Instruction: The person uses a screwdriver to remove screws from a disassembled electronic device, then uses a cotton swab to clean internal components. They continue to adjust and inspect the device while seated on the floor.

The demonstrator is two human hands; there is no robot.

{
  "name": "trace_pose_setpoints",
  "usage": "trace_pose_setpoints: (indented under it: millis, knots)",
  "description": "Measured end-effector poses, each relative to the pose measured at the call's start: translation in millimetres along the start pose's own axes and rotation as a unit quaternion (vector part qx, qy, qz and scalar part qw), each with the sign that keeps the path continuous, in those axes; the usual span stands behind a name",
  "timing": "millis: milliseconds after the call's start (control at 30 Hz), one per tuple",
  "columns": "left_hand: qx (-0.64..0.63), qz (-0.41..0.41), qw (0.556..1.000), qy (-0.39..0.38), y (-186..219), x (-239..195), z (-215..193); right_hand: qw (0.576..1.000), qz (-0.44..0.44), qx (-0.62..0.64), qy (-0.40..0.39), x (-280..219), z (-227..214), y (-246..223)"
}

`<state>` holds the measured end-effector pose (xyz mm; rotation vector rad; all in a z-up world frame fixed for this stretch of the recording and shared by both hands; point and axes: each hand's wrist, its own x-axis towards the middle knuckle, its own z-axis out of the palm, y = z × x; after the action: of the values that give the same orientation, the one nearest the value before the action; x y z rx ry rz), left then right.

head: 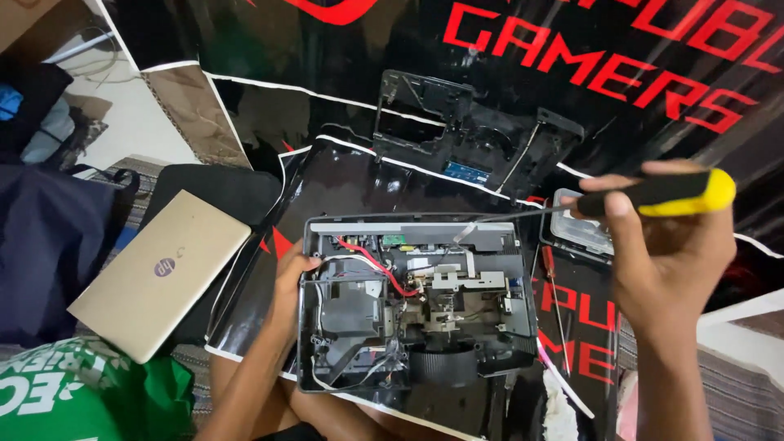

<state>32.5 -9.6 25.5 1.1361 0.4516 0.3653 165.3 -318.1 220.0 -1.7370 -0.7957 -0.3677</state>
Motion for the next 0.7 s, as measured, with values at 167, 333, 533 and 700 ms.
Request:
trace_pose_setpoints:
  millis: [167, 333, 533, 700]
  knots:
    - [0.082, -0.059, 0.993, 0.062, -1.5, -9.3, -6.1, 1.0, 0.013, -0.005, -0.021, 17.7, 12.3, 14.0]
    - [0.034, -0.273, 0.954, 0.116, 46.4, -21.8, 26.3, 0.996, -0.014, -0.041, -0.077, 19.9, 13.8, 10.6]
    - [0.119, -0.223, 0.961, 0.113, 87.9, -35.8, 57.6, 0.998, -0.005, -0.035, -0.051, -2.1, 1.1, -7.3]
    - [0.179, -0.11, 0.976, 0.061, 86.4, -51.3, 55.7, 0.997, 0.047, -0.057, -0.003, -62.1, -46.9, -45.9]
